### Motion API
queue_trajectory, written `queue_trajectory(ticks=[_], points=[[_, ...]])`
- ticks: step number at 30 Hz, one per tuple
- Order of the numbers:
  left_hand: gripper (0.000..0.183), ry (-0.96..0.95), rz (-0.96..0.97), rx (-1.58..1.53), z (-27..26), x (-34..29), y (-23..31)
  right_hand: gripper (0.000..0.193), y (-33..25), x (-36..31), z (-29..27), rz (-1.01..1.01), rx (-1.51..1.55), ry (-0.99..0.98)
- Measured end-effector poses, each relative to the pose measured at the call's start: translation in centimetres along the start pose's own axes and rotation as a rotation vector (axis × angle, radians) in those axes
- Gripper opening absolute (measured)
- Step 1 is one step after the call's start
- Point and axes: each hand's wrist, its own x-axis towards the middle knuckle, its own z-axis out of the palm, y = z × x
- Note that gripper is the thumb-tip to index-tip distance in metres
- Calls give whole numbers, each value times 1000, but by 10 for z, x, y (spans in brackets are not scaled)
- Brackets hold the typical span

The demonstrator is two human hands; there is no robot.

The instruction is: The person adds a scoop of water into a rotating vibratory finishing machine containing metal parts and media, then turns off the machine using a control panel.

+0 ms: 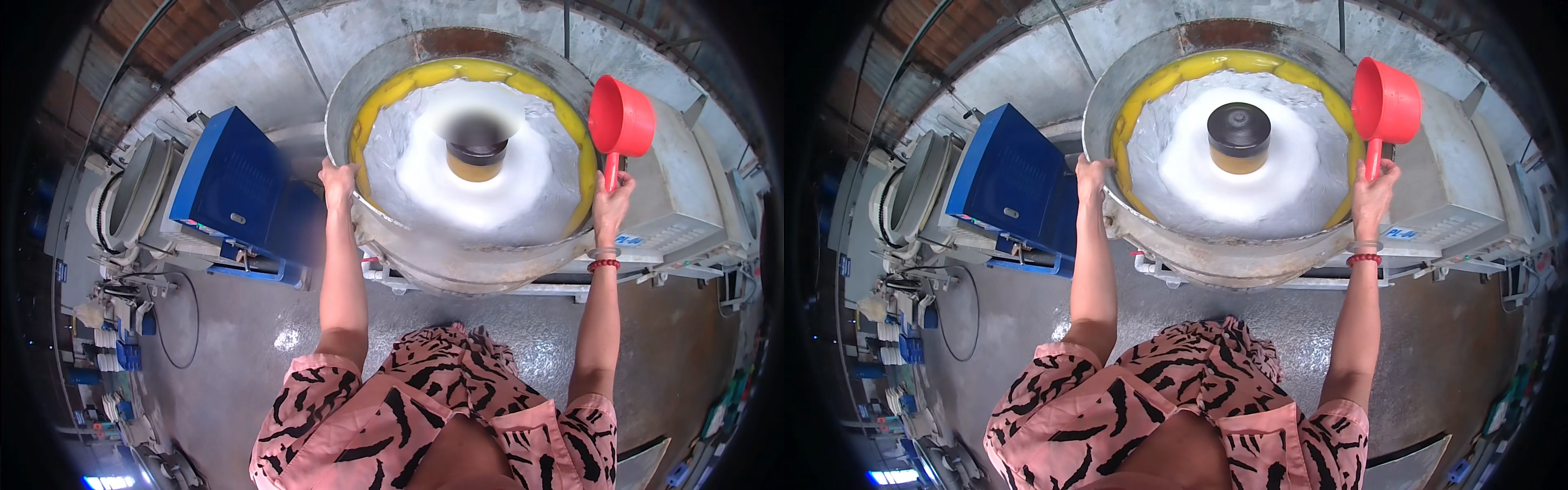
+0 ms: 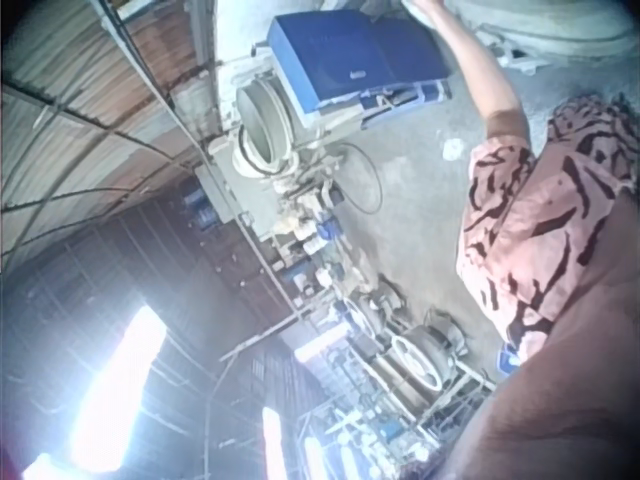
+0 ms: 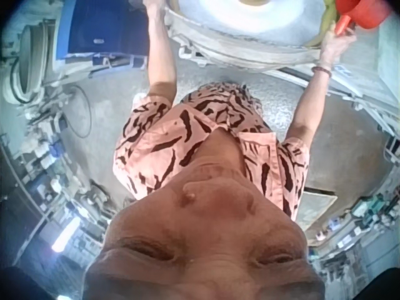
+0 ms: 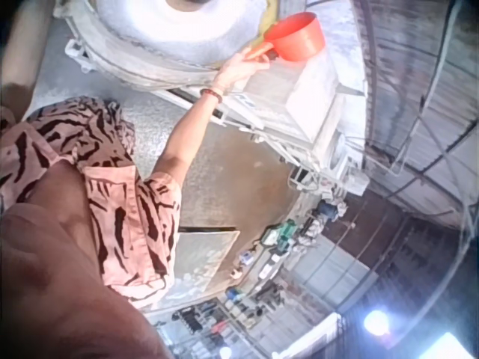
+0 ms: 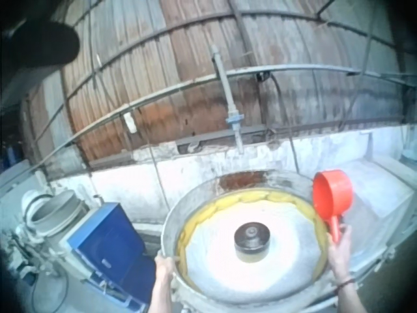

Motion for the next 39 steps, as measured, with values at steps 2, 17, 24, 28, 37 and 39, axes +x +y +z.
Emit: queue_trajectory(ticks=[2,17,24,28,37,39], points=[[49,3,10,-1,-1,1,0,41,-3,-1,-1,2,-4,-1],[49,4,-5,13,-1,7,-8,40,3,-1,2,-82,49,64],[49,-35,36,-4,0,6,-7,42,3,0,3,-34,-23,48],[49,-1,88,6,-3,1,0,43,6,1,6,8,-52,46],[41,-77,32,-35,9,34,-31,40,21,3,-7,-27,78,82],[40,-136,-67,-51,-4,21,-26,40,18,-3,-12,79,78,86]])
